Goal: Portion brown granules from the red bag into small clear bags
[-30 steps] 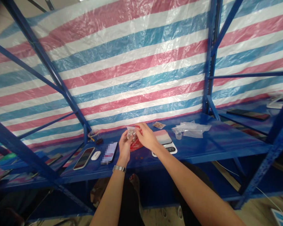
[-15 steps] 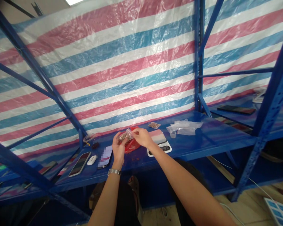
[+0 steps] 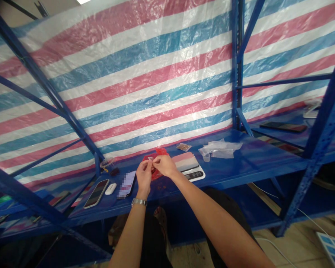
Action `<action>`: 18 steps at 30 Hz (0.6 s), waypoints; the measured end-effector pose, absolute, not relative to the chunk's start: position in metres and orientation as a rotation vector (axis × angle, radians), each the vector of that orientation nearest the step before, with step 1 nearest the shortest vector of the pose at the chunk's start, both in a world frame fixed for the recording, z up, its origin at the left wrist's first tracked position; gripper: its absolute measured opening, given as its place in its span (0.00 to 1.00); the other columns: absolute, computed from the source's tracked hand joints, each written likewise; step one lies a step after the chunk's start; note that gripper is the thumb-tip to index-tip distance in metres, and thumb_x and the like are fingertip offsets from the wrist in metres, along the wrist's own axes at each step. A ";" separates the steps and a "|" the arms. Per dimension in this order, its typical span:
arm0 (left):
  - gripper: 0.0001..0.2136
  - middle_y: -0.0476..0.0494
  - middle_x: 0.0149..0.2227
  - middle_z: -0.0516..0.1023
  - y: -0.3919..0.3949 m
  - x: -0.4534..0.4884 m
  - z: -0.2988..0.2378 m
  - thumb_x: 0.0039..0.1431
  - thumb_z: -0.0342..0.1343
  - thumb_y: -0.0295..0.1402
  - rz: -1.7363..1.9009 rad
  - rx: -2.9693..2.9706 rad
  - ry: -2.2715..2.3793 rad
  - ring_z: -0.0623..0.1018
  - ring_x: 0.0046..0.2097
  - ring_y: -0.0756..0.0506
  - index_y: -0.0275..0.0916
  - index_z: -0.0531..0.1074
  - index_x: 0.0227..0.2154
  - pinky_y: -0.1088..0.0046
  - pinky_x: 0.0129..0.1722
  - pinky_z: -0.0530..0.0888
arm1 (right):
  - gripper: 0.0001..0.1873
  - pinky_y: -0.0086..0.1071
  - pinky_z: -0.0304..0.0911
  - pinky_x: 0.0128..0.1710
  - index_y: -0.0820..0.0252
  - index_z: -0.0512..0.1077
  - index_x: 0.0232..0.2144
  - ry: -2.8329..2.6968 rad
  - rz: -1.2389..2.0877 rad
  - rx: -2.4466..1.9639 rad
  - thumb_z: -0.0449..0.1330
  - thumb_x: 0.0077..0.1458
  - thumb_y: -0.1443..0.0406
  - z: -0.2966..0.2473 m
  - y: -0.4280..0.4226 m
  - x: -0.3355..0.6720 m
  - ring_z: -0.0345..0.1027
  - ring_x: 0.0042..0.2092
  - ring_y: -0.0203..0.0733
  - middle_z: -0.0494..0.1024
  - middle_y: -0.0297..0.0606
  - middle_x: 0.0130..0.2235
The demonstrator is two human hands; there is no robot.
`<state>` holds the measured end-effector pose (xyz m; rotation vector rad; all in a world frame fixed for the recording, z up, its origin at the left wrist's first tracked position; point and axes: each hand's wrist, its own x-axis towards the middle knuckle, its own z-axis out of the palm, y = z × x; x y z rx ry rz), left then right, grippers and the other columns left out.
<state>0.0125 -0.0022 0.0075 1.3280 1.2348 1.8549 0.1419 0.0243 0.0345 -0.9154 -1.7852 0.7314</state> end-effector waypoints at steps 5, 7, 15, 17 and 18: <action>0.17 0.45 0.32 0.79 -0.001 0.009 0.006 0.61 0.62 0.50 1.795 1.435 1.271 0.78 0.34 0.46 0.38 0.77 0.35 0.68 0.38 0.74 | 0.07 0.28 0.66 0.35 0.56 0.83 0.27 -1.802 0.684 -0.968 0.66 0.56 0.64 0.038 0.023 0.150 0.80 0.34 0.42 0.86 0.36 0.32; 0.16 0.46 0.31 0.78 0.000 0.009 0.005 0.64 0.59 0.48 1.785 1.481 1.307 0.77 0.33 0.46 0.39 0.75 0.34 0.68 0.37 0.73 | 0.07 0.28 0.67 0.35 0.56 0.84 0.28 -1.773 0.745 -0.950 0.66 0.56 0.64 0.037 0.024 0.150 0.80 0.35 0.43 0.86 0.36 0.32; 0.07 0.46 0.31 0.76 0.005 0.018 0.002 0.69 0.52 0.35 1.783 1.606 1.422 0.77 0.33 0.44 0.43 0.67 0.32 0.66 0.37 0.72 | 0.07 0.30 0.68 0.37 0.56 0.82 0.27 -1.643 0.804 -1.100 0.65 0.54 0.63 0.034 0.022 0.141 0.80 0.36 0.43 0.86 0.36 0.33; 0.07 0.46 0.29 0.76 0.006 0.019 0.002 0.68 0.51 0.31 1.761 1.578 1.473 0.76 0.32 0.44 0.43 0.67 0.32 0.66 0.36 0.72 | 0.05 0.30 0.68 0.37 0.56 0.81 0.28 -1.612 0.724 -1.205 0.65 0.54 0.63 0.037 0.019 0.141 0.79 0.36 0.43 0.85 0.35 0.34; 0.07 0.47 0.28 0.75 0.006 0.019 0.003 0.67 0.51 0.30 1.764 1.561 1.489 0.76 0.32 0.44 0.44 0.66 0.31 0.66 0.36 0.72 | 0.05 0.30 0.68 0.37 0.56 0.80 0.29 -1.601 0.663 -1.252 0.64 0.54 0.64 0.039 0.017 0.142 0.79 0.36 0.43 0.85 0.35 0.34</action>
